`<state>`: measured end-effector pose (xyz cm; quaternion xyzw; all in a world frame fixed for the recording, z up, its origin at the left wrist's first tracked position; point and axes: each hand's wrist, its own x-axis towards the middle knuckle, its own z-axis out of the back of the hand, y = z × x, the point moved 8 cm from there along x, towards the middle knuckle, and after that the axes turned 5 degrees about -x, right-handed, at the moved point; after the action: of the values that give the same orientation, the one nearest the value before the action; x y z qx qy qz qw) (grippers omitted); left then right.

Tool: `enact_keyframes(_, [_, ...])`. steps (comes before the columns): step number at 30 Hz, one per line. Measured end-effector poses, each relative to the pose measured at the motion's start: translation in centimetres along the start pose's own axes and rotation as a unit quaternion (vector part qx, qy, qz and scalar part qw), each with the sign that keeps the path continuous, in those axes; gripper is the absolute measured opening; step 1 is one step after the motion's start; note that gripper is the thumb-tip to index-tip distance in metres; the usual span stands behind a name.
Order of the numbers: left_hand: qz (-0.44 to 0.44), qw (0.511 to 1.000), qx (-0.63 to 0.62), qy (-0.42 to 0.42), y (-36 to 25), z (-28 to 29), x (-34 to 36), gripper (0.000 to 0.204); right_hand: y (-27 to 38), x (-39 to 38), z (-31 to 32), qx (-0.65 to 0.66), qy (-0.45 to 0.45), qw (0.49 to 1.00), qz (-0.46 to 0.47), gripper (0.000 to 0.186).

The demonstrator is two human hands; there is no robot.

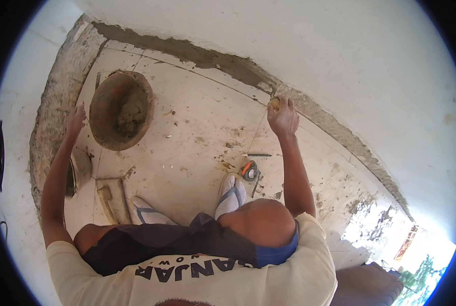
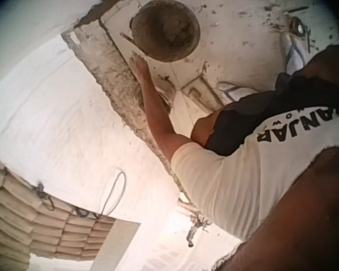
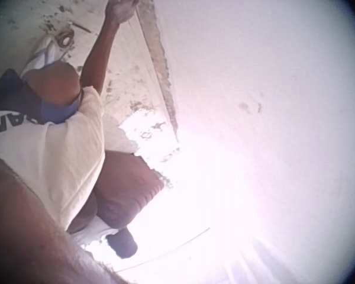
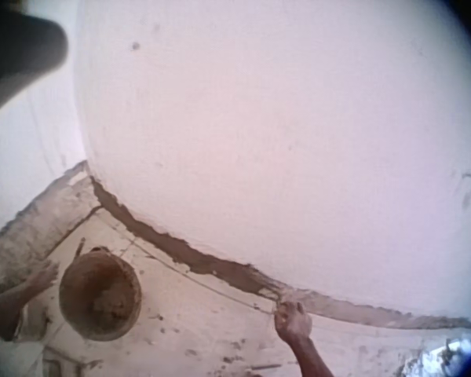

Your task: The person applies plaster to a wall base using a trowel, taking plaster from a bucket and spreading it along the lower edge of the wall.

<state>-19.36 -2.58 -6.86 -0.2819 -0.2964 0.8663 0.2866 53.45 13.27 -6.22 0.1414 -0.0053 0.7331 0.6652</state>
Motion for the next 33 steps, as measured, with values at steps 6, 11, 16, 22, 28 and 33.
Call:
enact_keyframes(6, [-0.021, 0.996, -0.084, 0.009, -0.1, -2.3, 0.1, 0.057, 1.0, -1.0, 1.7, -0.012, -0.028, 0.999, -0.012, 0.038])
enact_keyframes(11, [-0.096, 0.993, -0.066, -0.017, -1.2, -3.2, -0.4, 0.053, 1.1, -1.3, 2.2, -0.028, -0.045, 0.999, -0.011, 0.038])
enact_keyframes(16, [-0.108, 0.987, -0.107, -0.056, -0.6, -4.0, -0.6, 0.050, 2.4, -1.8, 2.1, -0.028, -0.072, 0.997, 0.005, 0.038])
enact_keyframes(22, [-0.103, 0.982, -0.153, -0.034, 0.2, -4.8, 0.0, 0.048, 5.3, -1.2, 0.9, 0.001, -0.051, 0.998, 0.028, 0.041])
enact_keyframes(28, [-0.093, 0.982, -0.154, -0.056, 0.9, -4.5, 0.1, 0.048, 7.6, 1.1, -6.5, -0.015, 0.108, 0.993, 0.049, 0.044])
enact_keyframes(33, [-0.089, 0.979, -0.179, -0.047, -0.1, -4.8, -1.0, 0.049, 8.7, 3.7, -10.3, -0.029, 0.166, 0.985, 0.041, 0.044])
